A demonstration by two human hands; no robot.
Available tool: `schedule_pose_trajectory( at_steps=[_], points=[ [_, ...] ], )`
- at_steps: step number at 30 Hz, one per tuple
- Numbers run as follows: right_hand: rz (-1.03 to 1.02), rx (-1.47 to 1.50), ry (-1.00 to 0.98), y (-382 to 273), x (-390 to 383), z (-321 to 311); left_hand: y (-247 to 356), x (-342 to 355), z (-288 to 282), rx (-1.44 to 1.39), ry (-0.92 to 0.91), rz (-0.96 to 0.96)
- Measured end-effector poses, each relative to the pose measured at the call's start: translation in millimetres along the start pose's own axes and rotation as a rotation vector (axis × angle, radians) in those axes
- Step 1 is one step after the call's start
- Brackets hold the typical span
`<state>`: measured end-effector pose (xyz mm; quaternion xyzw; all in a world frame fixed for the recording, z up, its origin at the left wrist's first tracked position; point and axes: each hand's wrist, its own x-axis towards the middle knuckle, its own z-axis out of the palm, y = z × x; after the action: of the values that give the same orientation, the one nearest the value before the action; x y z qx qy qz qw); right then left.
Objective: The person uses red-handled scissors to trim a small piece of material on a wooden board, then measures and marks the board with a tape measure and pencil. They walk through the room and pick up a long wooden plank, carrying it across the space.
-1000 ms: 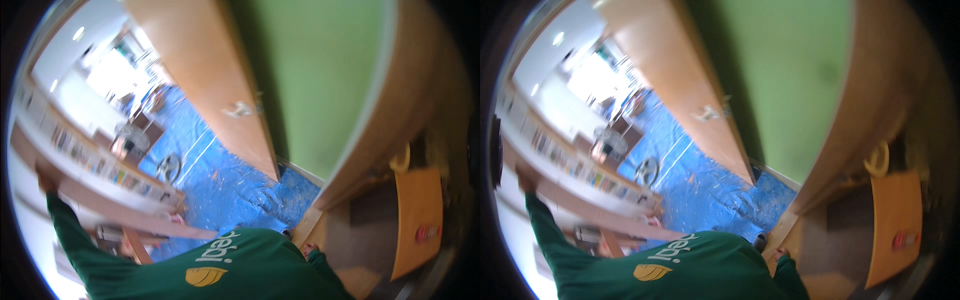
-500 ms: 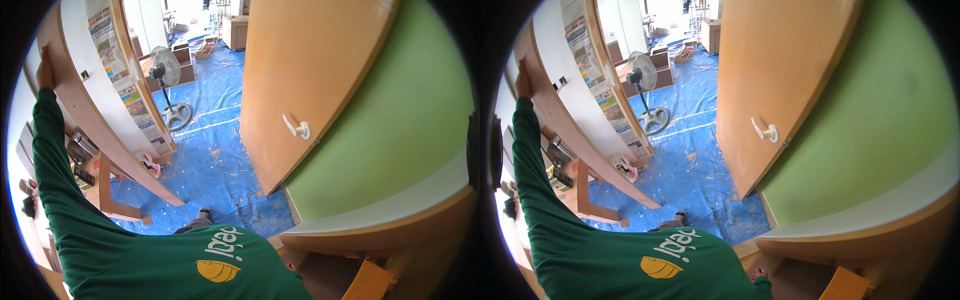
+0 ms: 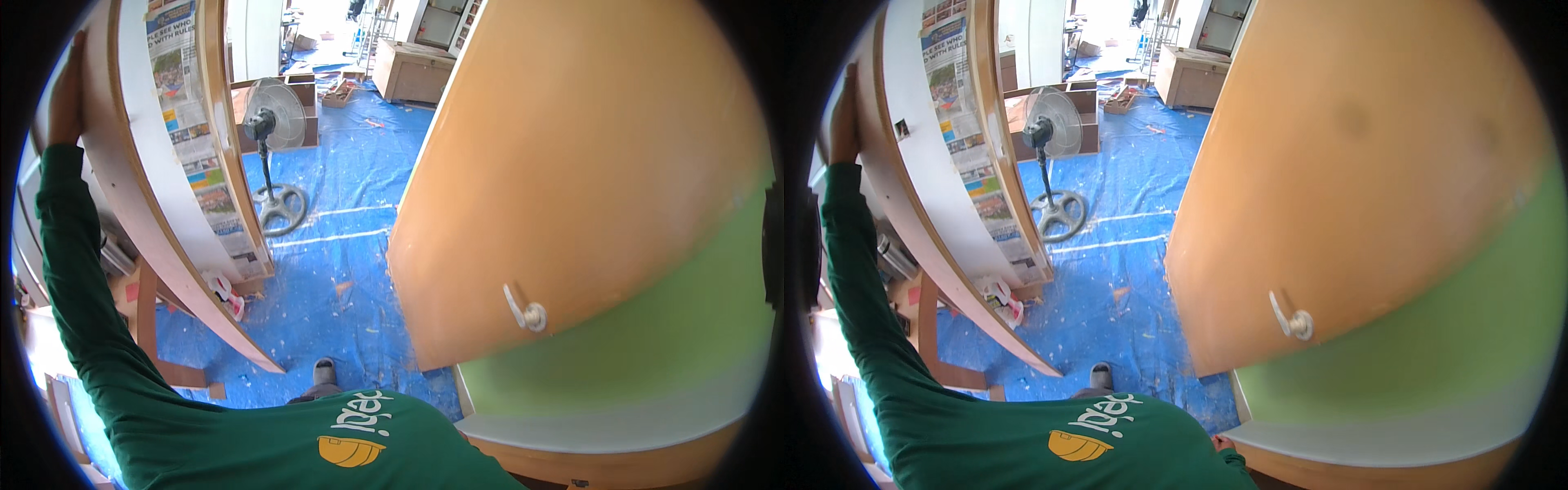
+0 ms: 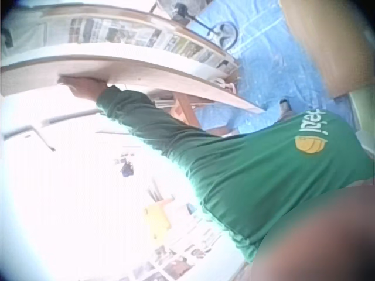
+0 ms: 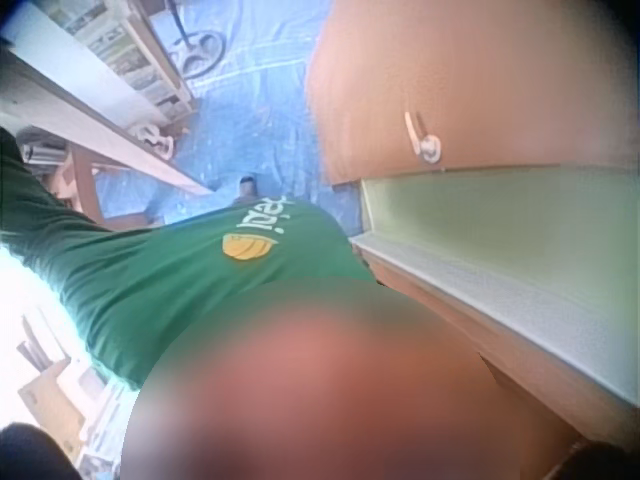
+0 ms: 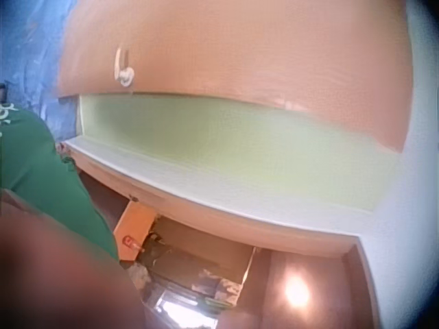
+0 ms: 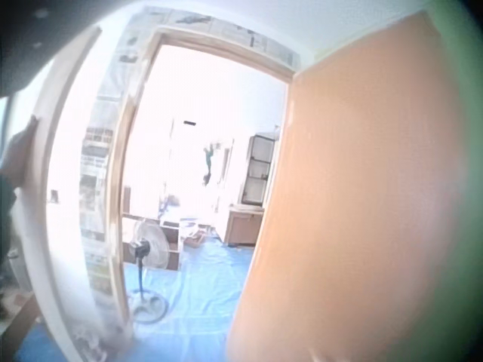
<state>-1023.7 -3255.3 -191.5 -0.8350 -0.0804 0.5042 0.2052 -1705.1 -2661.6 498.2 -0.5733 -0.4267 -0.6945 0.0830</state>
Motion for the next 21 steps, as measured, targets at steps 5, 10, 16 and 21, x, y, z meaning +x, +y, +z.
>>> schedule_pose_trajectory(
  at_steps=[5, 10, 16, 21],
  points=[
    [-0.044, -0.054, -0.013, -108, 17, 36, 11, -6, 69, -0.133, -0.061, -0.195],
    [-0.070, -0.082, -0.004, -202, 37, 59, -3, -13, 116, -0.082, -0.075, -0.214],
    [-0.024, -0.136, -0.081, -270, 102, 65, 0, -22, 202, -0.102, -0.150, -0.281],
    [-0.122, -0.221, -0.175, -342, 171, 81, -16, -24, 272, -0.111, -0.197, -0.327]
  ],
)
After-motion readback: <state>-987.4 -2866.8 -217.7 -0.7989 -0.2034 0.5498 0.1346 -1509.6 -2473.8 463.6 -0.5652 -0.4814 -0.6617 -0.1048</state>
